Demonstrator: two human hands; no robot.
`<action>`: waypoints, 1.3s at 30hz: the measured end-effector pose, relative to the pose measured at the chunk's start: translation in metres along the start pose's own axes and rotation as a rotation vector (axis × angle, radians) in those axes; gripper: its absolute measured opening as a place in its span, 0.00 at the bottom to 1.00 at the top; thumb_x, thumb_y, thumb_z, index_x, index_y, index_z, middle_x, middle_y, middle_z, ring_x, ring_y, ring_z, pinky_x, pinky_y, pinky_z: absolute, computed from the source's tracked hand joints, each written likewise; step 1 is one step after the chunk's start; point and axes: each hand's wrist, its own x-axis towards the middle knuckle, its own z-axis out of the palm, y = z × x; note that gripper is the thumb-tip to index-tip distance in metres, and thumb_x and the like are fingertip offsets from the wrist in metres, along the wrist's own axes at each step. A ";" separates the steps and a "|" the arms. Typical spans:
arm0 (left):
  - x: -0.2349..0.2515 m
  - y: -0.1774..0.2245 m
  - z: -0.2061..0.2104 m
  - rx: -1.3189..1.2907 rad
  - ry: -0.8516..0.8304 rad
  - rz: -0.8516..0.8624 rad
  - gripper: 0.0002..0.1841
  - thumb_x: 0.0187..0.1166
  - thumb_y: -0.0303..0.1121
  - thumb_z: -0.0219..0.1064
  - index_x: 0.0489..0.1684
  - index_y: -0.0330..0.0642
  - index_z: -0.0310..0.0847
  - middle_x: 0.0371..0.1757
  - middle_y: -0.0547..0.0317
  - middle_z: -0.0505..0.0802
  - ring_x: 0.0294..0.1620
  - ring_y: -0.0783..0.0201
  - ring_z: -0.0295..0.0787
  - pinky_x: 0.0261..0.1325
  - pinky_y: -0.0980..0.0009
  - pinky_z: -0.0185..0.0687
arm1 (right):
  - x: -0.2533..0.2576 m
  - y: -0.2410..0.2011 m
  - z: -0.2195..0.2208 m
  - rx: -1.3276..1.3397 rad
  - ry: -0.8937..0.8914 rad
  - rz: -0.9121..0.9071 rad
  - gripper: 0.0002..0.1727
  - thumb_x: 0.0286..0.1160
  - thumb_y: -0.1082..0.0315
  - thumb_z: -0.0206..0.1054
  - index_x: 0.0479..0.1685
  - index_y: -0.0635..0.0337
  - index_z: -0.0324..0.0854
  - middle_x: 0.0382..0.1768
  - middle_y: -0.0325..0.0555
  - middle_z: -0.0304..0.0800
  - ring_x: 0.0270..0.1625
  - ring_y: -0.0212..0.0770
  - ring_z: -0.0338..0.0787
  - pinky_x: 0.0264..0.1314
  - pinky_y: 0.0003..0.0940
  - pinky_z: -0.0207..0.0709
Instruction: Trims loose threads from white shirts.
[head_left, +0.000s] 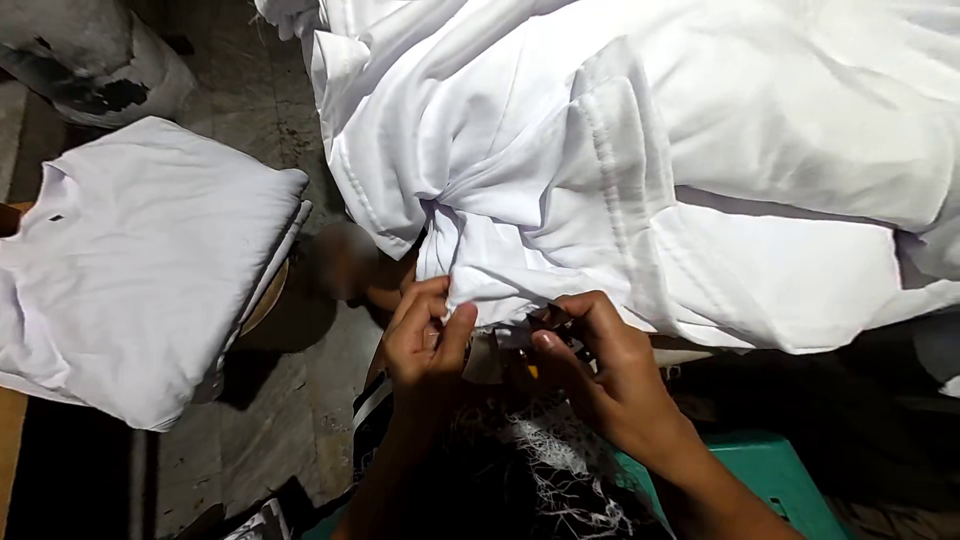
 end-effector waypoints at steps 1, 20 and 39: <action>-0.003 0.006 -0.006 -0.072 -0.061 -0.002 0.12 0.82 0.38 0.65 0.24 0.51 0.82 0.47 0.77 0.91 0.49 0.85 0.87 0.48 0.85 0.85 | 0.000 0.001 0.001 -0.013 -0.007 -0.018 0.16 0.88 0.59 0.57 0.44 0.66 0.76 0.29 0.41 0.81 0.32 0.17 0.78 0.38 0.08 0.70; -0.013 0.006 -0.004 -0.003 -0.123 -0.069 0.09 0.77 0.26 0.66 0.42 0.25 0.85 0.35 0.65 0.92 0.37 0.84 0.88 0.44 0.84 0.87 | 0.032 -0.010 0.015 -0.072 0.081 -0.140 0.15 0.84 0.62 0.62 0.50 0.69 0.80 0.41 0.49 0.89 0.32 0.26 0.84 0.34 0.16 0.76; -0.039 0.001 0.013 -0.636 -0.229 -0.097 0.12 0.88 0.39 0.60 0.51 0.55 0.93 0.60 0.75 0.93 0.63 0.78 0.88 0.70 0.74 0.82 | -0.008 -0.004 -0.002 -0.336 0.069 -0.119 0.14 0.82 0.63 0.65 0.47 0.70 0.83 0.41 0.57 0.88 0.42 0.36 0.87 0.48 0.16 0.78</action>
